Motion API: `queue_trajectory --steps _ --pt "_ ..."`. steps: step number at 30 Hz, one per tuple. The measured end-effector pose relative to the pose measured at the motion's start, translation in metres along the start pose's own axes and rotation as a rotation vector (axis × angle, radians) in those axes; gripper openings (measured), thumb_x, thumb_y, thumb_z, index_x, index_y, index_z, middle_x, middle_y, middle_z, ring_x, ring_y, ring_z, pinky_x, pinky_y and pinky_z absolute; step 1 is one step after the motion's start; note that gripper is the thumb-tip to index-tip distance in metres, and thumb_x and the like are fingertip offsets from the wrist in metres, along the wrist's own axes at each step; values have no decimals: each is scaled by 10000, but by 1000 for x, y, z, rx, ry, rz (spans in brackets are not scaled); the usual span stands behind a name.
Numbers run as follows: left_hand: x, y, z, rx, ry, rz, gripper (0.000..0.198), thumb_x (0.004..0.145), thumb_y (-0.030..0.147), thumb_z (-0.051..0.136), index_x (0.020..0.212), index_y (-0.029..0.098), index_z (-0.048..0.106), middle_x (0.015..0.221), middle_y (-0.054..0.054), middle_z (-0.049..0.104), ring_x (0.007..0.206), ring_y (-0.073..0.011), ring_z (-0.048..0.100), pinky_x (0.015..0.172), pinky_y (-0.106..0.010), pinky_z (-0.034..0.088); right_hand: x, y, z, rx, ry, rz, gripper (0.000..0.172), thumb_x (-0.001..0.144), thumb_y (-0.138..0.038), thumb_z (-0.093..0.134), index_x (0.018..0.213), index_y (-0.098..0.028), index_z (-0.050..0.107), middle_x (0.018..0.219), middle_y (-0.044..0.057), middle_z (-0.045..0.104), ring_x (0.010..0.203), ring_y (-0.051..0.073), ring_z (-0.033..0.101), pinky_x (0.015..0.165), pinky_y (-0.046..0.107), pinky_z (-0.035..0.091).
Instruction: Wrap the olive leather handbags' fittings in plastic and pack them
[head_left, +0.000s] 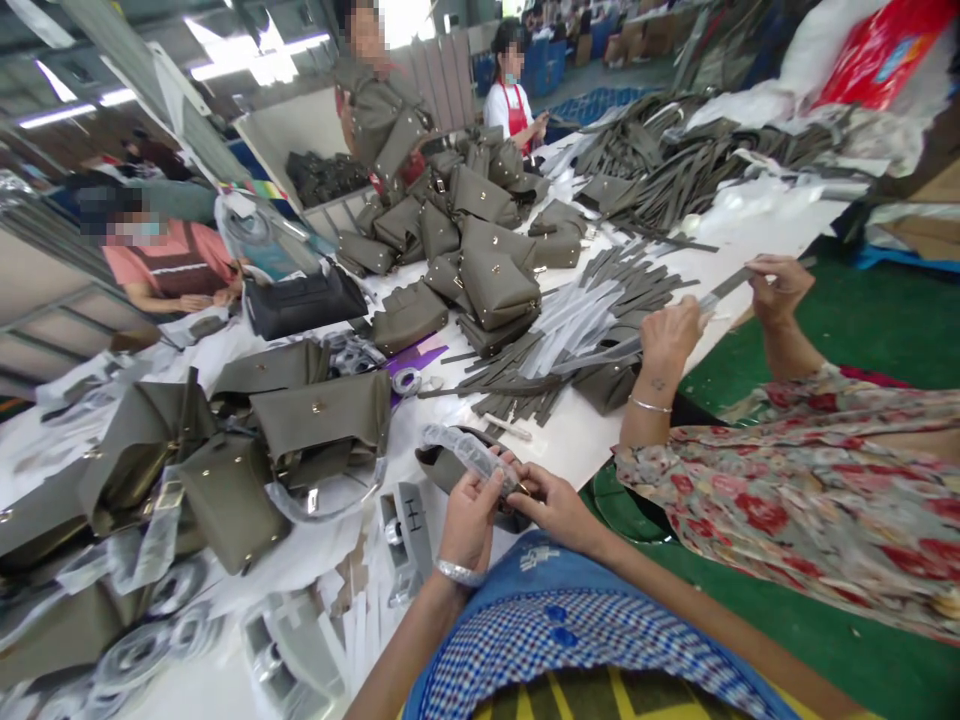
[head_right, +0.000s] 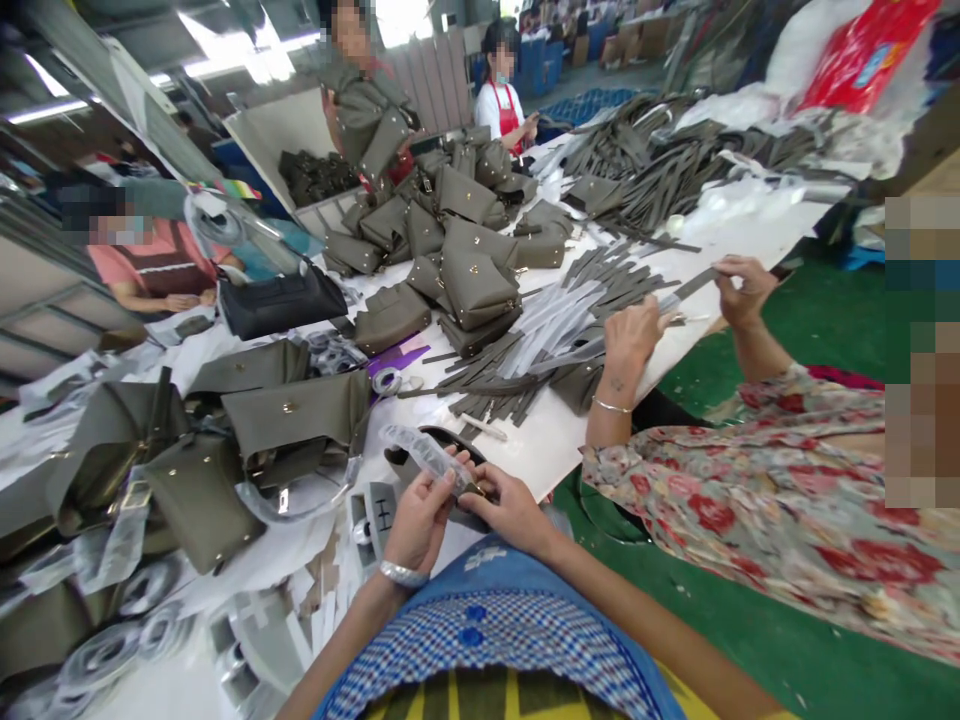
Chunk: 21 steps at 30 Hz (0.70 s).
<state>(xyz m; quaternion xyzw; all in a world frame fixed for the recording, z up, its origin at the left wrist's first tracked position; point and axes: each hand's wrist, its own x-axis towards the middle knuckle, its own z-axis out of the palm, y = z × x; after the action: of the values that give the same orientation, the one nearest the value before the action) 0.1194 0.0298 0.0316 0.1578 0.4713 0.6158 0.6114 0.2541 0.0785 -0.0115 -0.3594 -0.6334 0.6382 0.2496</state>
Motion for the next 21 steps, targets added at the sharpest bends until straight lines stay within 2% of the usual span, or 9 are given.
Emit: queue_trajectory --steps 4,7,9,12,15,17,19,21 --pt "-1 -8 -2 73 -8 14 510 787 299 695 1246 143 534 1239 -153 628 1157 -246 584 1067 -402 377 -3 3 -1 -23 58 -59 316 798 -388 657 1021 -205 528 826 -13 682 775 166 637 737 279 481" --pt "-1 -12 -4 95 7 66 539 791 304 689 1279 160 510 1286 -145 597 1191 -239 561 1090 -395 355 -9 5 -5 -52 41 -120 447 790 -339 667 1181 -219 487 1018 18 680 953 187 636 865 312 473" --pt "-1 -15 -4 109 21 98 564 790 295 690 1303 179 486 1306 -131 585 1200 -228 555 1090 -383 359 -12 7 -6 -52 38 -118 505 791 -305 661 1247 -231 457 1103 25 671 1036 196 623 935 334 453" --pt "2 -21 -1 172 15 109 588 787 283 690 1321 185 465 1270 -122 615 1196 -217 559 1070 -369 388 -10 10 -5 -40 97 -66 556 781 -283 662 1288 -234 439 1063 22 700 1001 206 651 930 357 472" --pt "5 -27 1 305 -25 128 544 790 296 679 1288 168 503 1229 -119 643 1201 -218 556 1062 -361 396 -5 10 -3 -52 158 -60 602 791 -266 637 1347 -229 412 1059 35 708 1004 222 657 918 375 491" --pt "5 -29 -1 439 -37 158 480 793 320 666 1235 171 553 1230 -111 643 1196 -229 559 1058 -366 400 -4 9 -2 -54 158 -92 564 809 -249 600 1347 -241 433 1140 40 677 1032 221 648 936 374 486" --pt "4 -32 -5 607 -14 178 424 780 354 667 1161 178 607 1220 -102 649 1173 -251 574 1044 -378 413 -5 10 -4 -76 141 -122 553 806 -226 582 1342 -257 450 1198 33 645 1052 214 637 955 364 474" --pt "5 -36 -14 751 32 178 412 750 388 678 1106 185 640 1204 -92 660 1167 -273 576 1029 -382 427 -8 15 -7 -135 113 -137 642 749 -228 645 1356 -261 439 1203 31 639 1076 219 620 969 356 458"
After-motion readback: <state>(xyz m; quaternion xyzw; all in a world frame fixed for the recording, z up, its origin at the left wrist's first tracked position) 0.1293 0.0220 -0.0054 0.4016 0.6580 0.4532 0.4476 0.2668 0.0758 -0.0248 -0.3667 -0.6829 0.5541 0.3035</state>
